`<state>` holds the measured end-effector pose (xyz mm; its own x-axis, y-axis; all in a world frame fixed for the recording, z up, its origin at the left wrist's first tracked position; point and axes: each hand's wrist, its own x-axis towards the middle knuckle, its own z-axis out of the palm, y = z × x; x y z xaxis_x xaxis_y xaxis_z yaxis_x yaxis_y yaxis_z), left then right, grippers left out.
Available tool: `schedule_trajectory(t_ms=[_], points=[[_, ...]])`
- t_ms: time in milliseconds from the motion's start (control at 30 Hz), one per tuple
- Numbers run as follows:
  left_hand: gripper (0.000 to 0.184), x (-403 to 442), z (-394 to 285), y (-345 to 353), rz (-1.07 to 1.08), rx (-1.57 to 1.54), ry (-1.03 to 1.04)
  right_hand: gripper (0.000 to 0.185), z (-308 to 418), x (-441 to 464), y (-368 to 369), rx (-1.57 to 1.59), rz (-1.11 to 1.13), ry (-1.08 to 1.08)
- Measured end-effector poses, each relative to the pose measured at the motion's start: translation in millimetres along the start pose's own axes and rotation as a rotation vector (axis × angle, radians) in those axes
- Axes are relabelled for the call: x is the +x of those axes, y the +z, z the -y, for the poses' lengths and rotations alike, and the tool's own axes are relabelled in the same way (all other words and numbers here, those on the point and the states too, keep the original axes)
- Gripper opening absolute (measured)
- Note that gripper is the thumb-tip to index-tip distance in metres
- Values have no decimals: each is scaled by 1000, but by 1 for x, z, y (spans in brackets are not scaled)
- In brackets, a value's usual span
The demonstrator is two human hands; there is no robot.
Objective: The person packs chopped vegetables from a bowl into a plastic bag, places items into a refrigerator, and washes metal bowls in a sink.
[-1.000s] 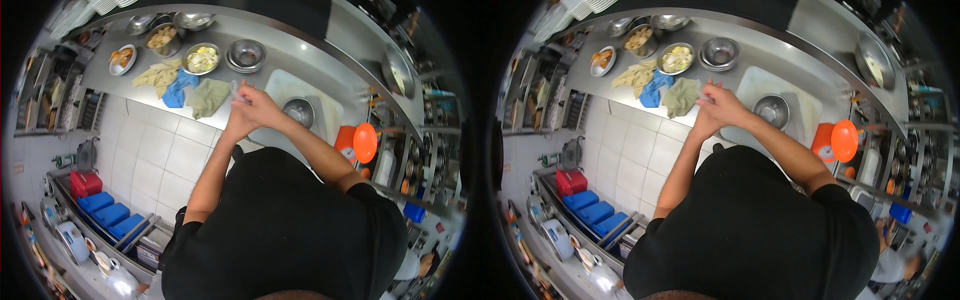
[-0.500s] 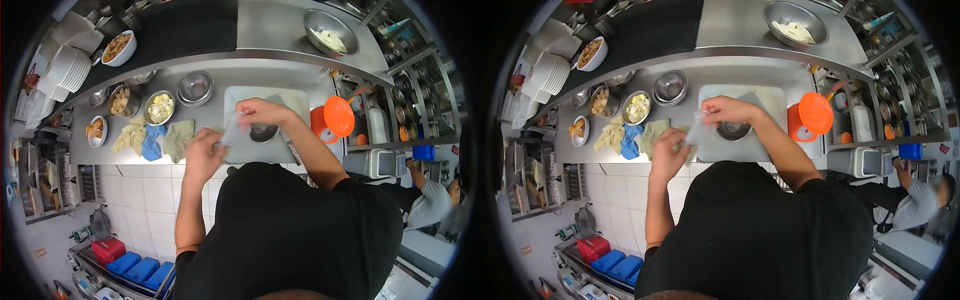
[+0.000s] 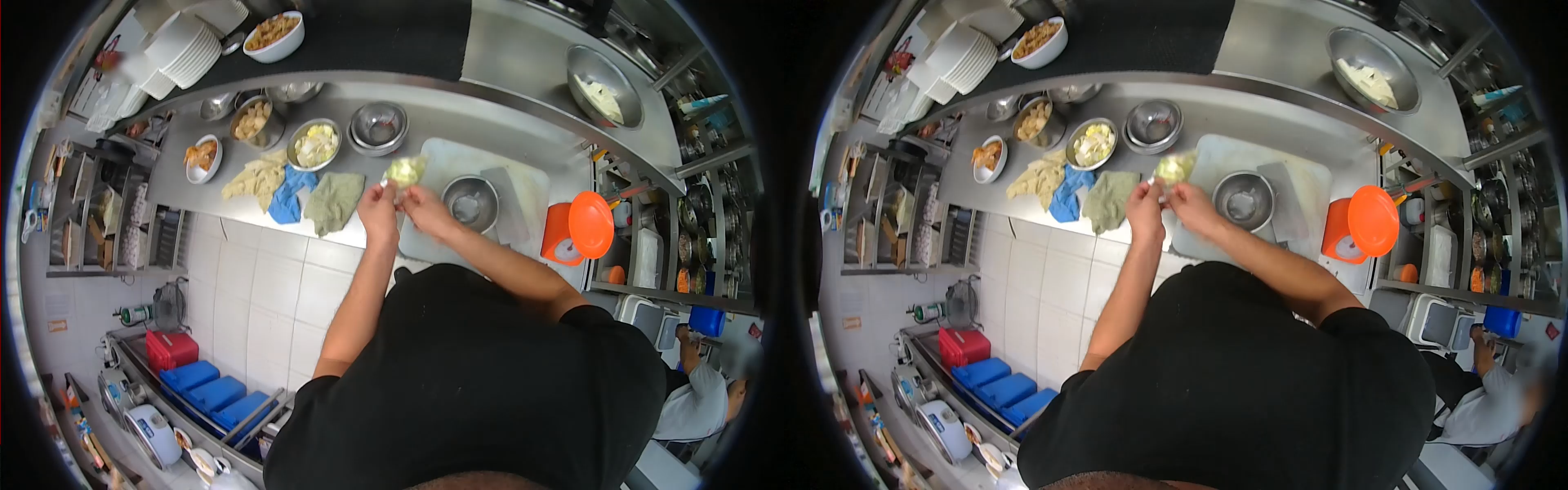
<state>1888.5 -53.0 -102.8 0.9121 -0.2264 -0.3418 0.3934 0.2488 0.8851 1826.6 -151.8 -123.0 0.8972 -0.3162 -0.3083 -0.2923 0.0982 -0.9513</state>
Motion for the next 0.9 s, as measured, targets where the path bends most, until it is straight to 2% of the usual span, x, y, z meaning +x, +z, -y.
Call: schedule_trajectory(t_ms=[67,133,200,233,300,333,367,433,467,567,667,767,900], points=[[13,7,-6,-6,-3,132,132,13,28,-4,-8,-639,-70,-343],[13,11,-13,-13,-5,337,245,12,64,-16,-8,-935,-69,-515],[15,14,-13,-20,11,536,366,13,69,-15,-6,-1056,-44,-657],[14,11,-17,-26,79,599,335,13,71,-12,-6,-1116,-39,-733],[14,13,-34,-37,222,712,282,13,83,-2,-15,-1096,-35,-1108],[13,11,-43,-42,323,754,235,13,82,-2,-16,-1041,-4,-1126],[13,12,-42,-48,359,656,230,13,82,-2,-18,-986,29,-1144],[13,11,-41,-55,425,461,224,13,79,-5,-16,-803,140,-845],[16,10,-40,-58,467,369,190,13,79,-3,-18,-723,153,-783],[14,0,-29,-51,428,-46,67,11,83,-1,-20,-519,160,-626],[14,-12,-38,-47,461,-181,-47,10,87,-12,-12,-430,98,-575],[14,-19,-52,-44,505,-110,-79,10,90,-24,-5,-425,13,-608],[14,-18,-58,-43,534,57,10,9,90,-29,-3,-417,-51,-627]])
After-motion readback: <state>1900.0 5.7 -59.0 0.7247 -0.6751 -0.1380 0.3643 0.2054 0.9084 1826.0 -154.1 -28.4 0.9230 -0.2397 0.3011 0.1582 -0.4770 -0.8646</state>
